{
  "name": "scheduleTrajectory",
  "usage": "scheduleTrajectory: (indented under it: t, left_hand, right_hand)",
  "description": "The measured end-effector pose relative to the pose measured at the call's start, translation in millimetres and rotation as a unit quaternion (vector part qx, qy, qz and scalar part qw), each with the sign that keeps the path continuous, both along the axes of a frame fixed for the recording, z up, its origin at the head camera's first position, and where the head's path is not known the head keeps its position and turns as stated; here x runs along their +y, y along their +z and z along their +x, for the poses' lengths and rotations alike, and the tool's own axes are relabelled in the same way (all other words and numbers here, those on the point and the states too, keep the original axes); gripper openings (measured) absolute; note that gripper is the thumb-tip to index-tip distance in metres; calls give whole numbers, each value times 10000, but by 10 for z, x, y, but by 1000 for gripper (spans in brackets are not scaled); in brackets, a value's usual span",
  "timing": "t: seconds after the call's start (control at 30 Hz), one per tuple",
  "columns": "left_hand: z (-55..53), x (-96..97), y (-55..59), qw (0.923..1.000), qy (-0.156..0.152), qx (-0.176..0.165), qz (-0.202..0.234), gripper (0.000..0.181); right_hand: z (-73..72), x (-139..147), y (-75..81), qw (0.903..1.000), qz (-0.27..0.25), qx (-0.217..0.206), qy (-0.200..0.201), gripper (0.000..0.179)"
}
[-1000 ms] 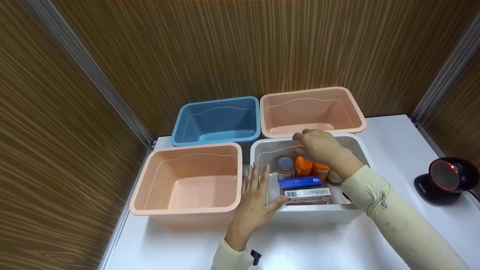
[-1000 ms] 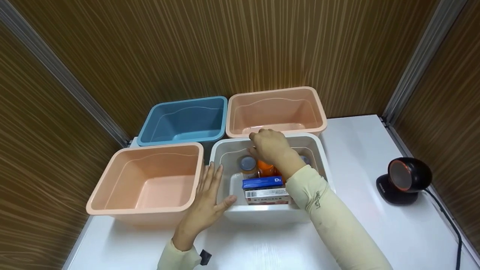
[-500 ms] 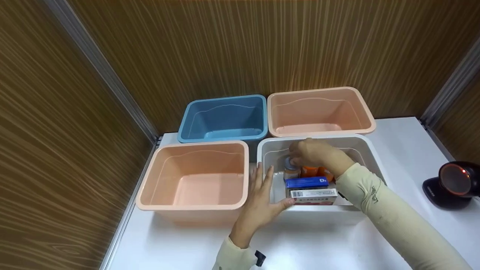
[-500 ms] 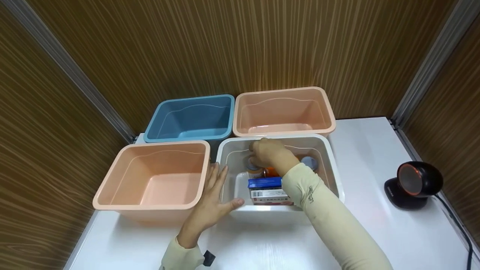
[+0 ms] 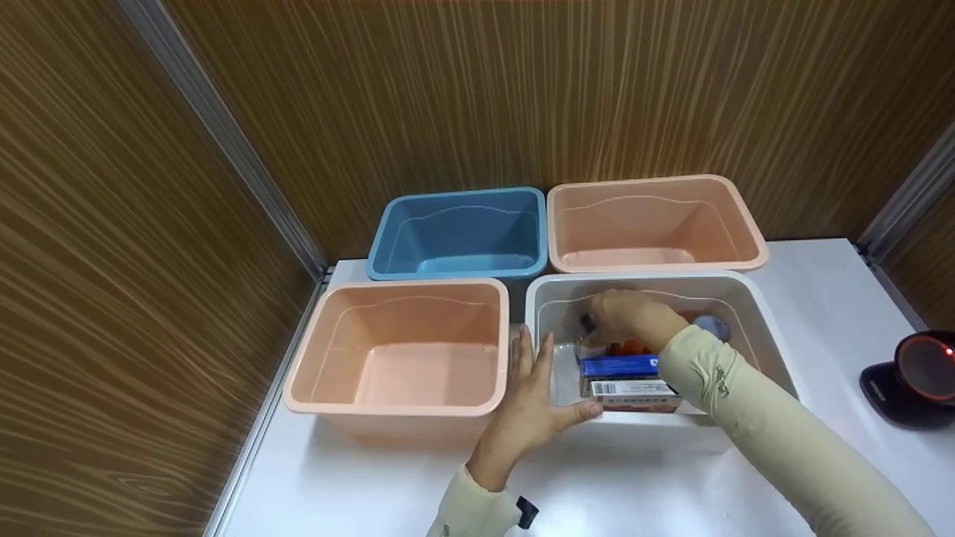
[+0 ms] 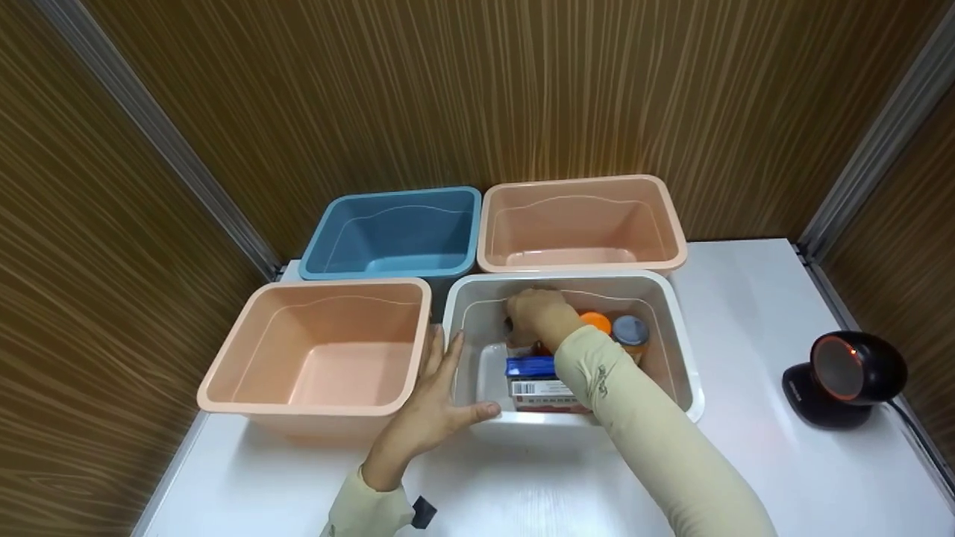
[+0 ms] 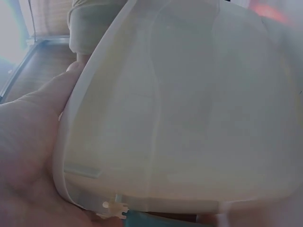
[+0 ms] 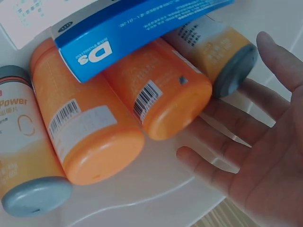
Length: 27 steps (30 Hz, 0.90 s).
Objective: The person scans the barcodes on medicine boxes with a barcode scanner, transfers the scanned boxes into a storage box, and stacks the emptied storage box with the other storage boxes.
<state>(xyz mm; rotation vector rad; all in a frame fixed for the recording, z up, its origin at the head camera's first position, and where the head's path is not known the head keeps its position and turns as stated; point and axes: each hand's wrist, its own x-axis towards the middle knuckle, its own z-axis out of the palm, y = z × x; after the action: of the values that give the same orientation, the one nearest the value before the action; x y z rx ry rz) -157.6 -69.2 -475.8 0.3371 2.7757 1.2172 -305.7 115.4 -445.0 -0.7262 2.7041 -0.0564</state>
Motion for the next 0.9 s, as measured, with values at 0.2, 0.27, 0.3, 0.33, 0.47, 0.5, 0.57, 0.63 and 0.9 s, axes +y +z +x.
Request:
scheduleTrajectory:
  t: [0.2,0.27,0.3,0.33,0.47,0.5,0.57,0.63,0.9]
  left_hand:
    - [-1,13,36,9997,64,-177,-166,124]
    - [-2,15,38,9997,57,-163,-192,124]
    - [-5,16,34,9997,47,-123,-207,123]
    - [-6,17,32,9997,39,-88,-212,123]
    - [-11,20,15,9998,-23,63,-206,124]
    - [-14,25,10,9997,-26,98,-201,126]
    - [-13,31,10,9998,-1,97,-201,129]
    - [-13,35,12,9996,39,103,-251,132]
    - [-13,47,32,9985,118,-20,-537,133]
  right_hand:
    - [-30,-23,-66,9998,15,48,183,53]
    - [-33,-18,-80,9997,3,95,225,49]
    - [-32,-16,-88,9997,-19,84,248,46]
    - [-31,-14,-94,9996,-25,76,266,44]
    - [-36,-20,-118,9995,28,68,302,41]
    - [-39,-25,-123,9995,54,39,296,40]
    - [-46,-33,-127,9997,103,2,209,41]
    - [-50,-39,-129,9998,142,-19,111,42]
    - [-69,-8,-151,9998,29,-178,-37,43]
